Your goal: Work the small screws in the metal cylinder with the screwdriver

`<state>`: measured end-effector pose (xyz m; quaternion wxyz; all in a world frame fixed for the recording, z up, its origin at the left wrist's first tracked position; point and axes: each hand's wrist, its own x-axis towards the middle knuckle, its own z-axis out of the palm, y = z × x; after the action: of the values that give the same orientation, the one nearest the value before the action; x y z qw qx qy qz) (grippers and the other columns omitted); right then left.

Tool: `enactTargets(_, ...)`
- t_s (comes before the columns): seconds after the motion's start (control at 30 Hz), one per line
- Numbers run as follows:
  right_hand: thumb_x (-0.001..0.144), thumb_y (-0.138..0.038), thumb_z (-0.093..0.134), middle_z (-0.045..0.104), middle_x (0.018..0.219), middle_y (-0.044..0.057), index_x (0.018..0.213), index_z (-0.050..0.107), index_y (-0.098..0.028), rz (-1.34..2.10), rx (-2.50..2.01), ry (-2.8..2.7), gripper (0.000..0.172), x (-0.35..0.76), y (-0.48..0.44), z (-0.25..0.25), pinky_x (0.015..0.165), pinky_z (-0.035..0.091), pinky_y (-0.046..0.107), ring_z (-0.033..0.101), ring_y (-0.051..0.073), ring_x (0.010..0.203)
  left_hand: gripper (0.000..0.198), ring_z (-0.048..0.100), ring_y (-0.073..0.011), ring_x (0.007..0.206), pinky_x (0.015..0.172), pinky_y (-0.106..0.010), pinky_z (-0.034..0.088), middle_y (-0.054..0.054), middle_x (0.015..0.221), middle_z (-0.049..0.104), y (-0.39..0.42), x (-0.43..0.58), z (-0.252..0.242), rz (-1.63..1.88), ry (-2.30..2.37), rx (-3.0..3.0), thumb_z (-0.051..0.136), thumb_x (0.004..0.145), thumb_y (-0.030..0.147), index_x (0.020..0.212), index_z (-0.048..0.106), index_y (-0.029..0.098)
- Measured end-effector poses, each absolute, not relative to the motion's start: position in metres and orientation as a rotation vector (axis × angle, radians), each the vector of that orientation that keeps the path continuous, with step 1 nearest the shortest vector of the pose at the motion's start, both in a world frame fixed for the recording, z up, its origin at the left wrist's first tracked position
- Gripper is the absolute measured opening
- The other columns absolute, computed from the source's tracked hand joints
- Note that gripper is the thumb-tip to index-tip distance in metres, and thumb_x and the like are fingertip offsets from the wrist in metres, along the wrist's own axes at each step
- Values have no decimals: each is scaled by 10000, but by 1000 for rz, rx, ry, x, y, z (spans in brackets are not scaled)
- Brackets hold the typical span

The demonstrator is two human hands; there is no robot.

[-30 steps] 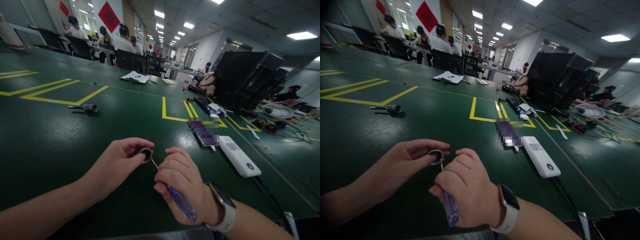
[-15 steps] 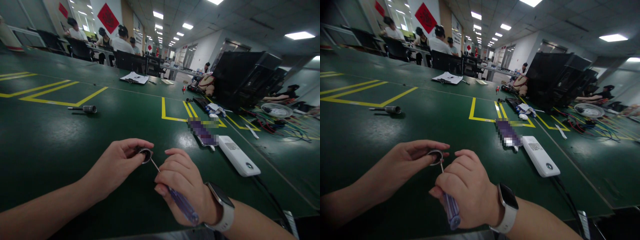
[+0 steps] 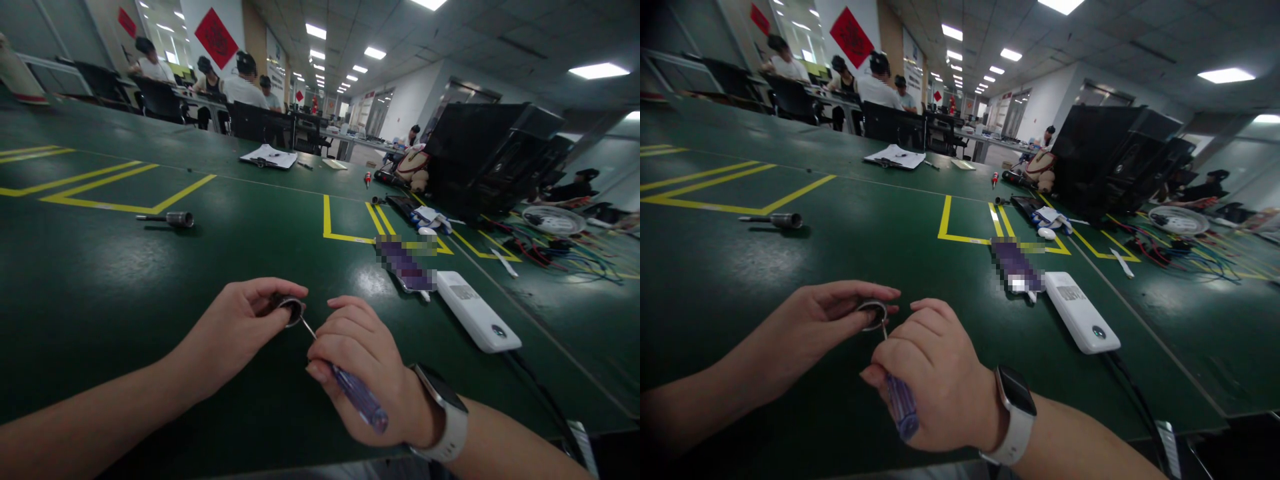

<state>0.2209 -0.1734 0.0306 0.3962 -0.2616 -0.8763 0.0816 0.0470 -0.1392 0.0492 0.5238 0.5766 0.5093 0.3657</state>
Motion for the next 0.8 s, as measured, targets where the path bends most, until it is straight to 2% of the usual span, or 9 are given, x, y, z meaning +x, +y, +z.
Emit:
enactTargets(0.1,799,-160,505,606,767,40,867,552,-171,361,-661,-2133,83,220,-174,33,897,398,406,560,160,756,205,660,-204,813,795,-307,499,-33,831,721,-138,47,50,875,1220,1367,627,669,217,866,671,182)
enactTargets(0.2,837,-204,471,578,674,3,769,559,-187,732,-725,-1759,112,223,-168,33,881,407,402,556,139,672,195,661,-203,816,799,-323,506,-32,888,710,-138,48,53,931,1230,1284,632,657,193,851,639,180)
enactTargets(0.3,837,-283,504,510,527,-45,660,535,-182,1231,-844,-1427,206,229,-154,31,777,451,351,493,102,499,205,664,-198,817,808,-324,506,-39,916,697,-136,49,57,940,1236,1187,647,652,174,853,606,171)
enactTargets(0.37,816,-298,537,482,473,-58,625,534,-169,1467,-914,-1363,230,233,-145,28,703,456,308,455,87,449,225,660,-207,846,840,-332,491,-41,881,699,-135,48,58,911,1244,1153,661,647,174,866,608,168)
enactTargets(0.6,814,-285,546,492,469,-63,624,541,-162,1529,-916,-1362,226,238,-134,20,645,423,263,449,76,446,295,635,-260,919,902,-415,448,-52,885,695,-134,44,58,887,1227,1126,683,627,217,914,626,178)
enactTargets(0.8,837,-304,519,485,487,-50,635,532,-157,1499,-917,-1502,250,237,-137,20,517,370,222,458,84,471,312,632,-261,913,897,-432,450,-54,922,676,-133,42,56,920,1189,1102,692,623,217,923,619,177)
